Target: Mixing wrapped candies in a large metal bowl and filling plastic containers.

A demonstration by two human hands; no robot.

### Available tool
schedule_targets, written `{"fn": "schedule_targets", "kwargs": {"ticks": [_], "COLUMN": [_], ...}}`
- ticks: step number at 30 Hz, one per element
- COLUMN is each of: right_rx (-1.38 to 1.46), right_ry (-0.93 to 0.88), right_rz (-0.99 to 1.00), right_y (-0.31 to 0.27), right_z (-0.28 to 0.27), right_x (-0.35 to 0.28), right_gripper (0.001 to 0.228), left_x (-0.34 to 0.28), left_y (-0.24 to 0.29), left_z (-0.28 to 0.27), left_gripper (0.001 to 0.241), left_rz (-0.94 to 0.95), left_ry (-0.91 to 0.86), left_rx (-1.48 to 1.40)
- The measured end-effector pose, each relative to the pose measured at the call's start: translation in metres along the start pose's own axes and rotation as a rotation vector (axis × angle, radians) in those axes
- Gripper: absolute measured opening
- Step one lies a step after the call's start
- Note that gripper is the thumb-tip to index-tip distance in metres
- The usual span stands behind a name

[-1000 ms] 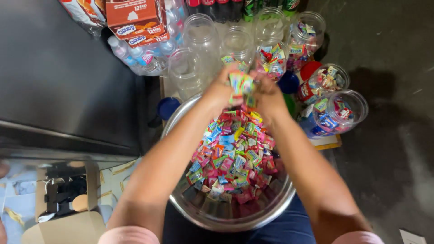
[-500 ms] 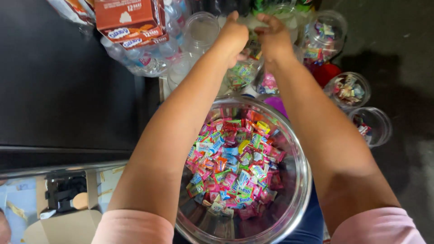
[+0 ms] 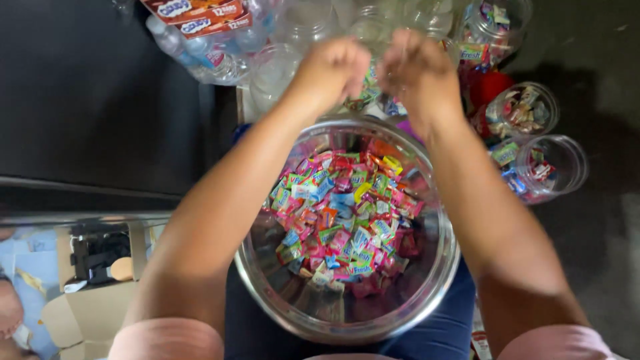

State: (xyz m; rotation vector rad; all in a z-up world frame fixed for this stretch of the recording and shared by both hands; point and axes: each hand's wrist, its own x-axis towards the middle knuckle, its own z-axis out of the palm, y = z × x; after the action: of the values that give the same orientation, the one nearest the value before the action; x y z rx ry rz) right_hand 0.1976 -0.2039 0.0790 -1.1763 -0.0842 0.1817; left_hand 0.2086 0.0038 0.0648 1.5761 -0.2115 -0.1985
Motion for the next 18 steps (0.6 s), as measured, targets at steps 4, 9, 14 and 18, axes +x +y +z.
{"fn": "schedule_targets", "kwargs": {"ticks": [4, 9, 14, 18], "right_rx": [-0.076, -0.377, -1.153, -1.582], "right_ry": [0.019, -0.18, -0.229, -0.5], "right_rz": [0.073, 0.013, -0.256, -0.15], "right_y": [0.064, 0.157, 0.167, 0.158], "right_z": [-0.005, -0.001, 0.03, 0.054], "right_x": [-0.07, -0.123, -0.128, -0.117], "right_gripper": [0.025, 0.023, 0.035, 0.044], "left_x": [-0.09, -0.164, -0.19, -0.199], "left_y": [-0.042, -0.118, -0.152, -0.136], "left_z": [0.003, 0.003, 0.002, -0.001], "left_gripper": [0.007, 0.02, 0.018, 0.017], "left_rz": [0.105, -0.121, -0.078, -0.22], "left_ry": [0.035, -0.009, 0.177, 0.066], "left_rx": [0.415, 1.287, 1.358, 1.333]}}
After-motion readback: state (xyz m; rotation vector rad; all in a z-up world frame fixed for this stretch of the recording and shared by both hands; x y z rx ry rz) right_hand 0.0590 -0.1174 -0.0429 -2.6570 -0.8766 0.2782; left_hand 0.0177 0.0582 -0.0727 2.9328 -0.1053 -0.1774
